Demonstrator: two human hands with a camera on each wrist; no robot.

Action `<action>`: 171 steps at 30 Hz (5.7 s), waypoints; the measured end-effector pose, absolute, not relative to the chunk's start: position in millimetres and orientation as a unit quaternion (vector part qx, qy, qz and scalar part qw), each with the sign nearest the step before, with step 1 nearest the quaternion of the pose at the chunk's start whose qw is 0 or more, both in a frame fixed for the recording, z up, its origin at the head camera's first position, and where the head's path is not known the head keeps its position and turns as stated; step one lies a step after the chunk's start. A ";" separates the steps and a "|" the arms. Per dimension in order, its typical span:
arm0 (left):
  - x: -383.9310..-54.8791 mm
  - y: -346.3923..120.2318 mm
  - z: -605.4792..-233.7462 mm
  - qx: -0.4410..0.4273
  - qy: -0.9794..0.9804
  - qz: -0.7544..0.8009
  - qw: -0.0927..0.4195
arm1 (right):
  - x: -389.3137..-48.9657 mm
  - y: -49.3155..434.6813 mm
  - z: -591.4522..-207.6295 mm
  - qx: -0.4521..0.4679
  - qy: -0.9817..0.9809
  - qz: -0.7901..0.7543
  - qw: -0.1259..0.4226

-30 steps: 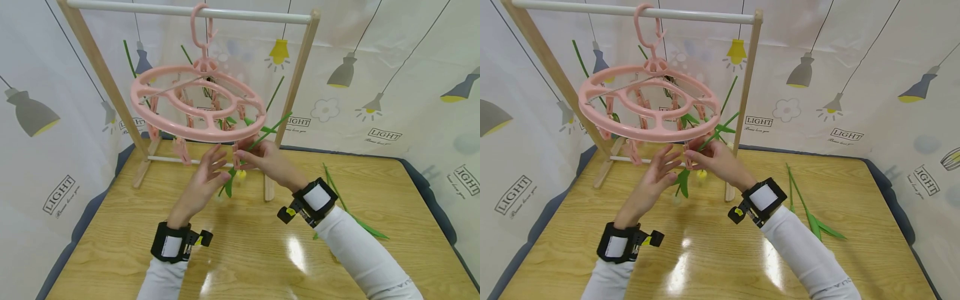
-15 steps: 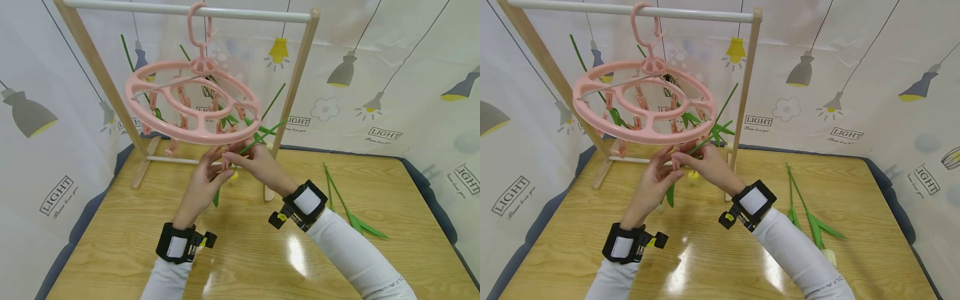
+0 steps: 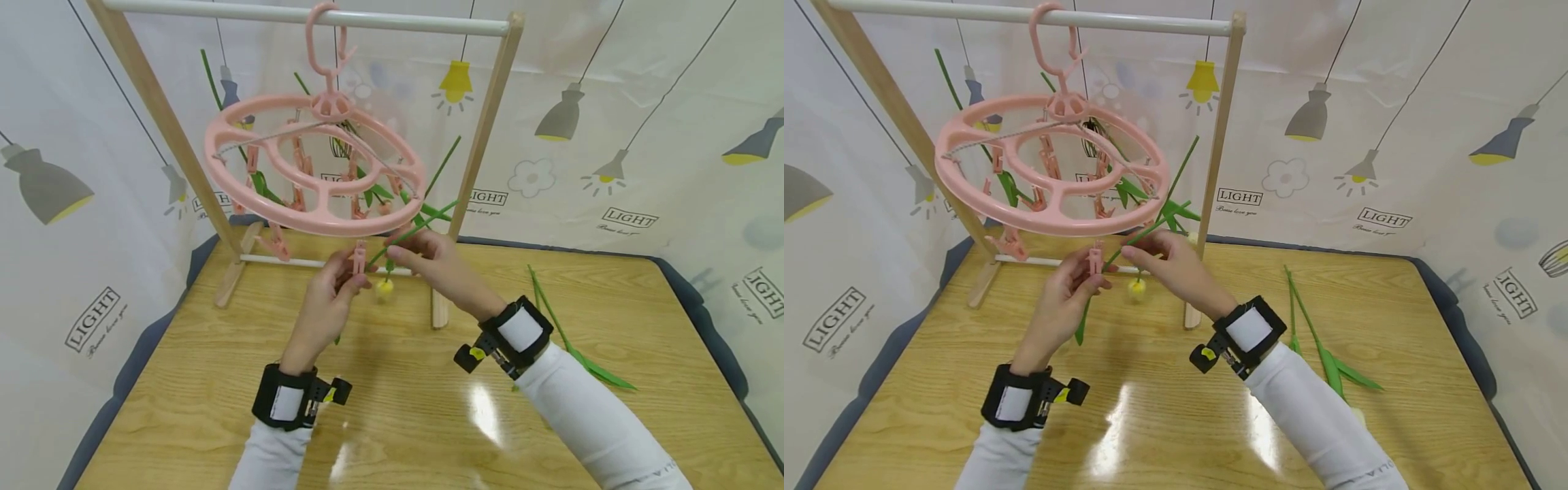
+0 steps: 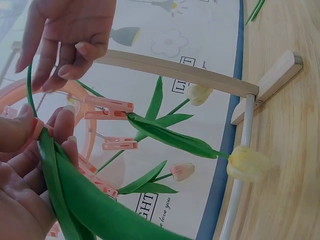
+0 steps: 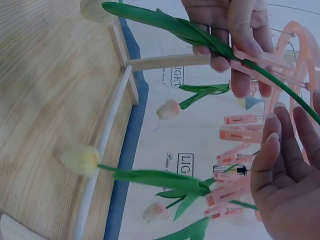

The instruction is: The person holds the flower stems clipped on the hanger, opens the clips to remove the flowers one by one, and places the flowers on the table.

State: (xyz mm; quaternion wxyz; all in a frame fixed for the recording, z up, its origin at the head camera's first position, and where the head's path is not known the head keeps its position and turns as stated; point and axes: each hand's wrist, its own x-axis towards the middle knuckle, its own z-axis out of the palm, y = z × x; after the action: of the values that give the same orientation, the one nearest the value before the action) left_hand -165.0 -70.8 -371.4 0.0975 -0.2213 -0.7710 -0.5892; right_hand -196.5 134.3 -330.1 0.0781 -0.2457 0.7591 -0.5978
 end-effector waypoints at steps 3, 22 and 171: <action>-164.8 -72.0 -371.2 -0.224 -0.777 -0.578 0.111 | -195.9 141.4 -331.0 -0.246 0.756 -0.603 0.059; -163.0 -69.7 -369.0 -0.215 -0.762 -0.604 0.092 | -197.4 144.3 -327.7 -0.230 0.618 -0.751 0.005; -156.7 -83.0 -366.1 -0.095 -0.756 -0.632 0.139 | -211.1 308.0 -294.5 -0.134 0.701 -0.650 -0.260</action>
State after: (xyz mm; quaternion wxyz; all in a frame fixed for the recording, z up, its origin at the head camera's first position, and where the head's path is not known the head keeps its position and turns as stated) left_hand -156.7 -83.0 -366.1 0.1387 -0.0954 -0.7565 -0.6320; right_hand -211.1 308.0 -294.5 -0.2597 -0.1337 0.7014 -0.6501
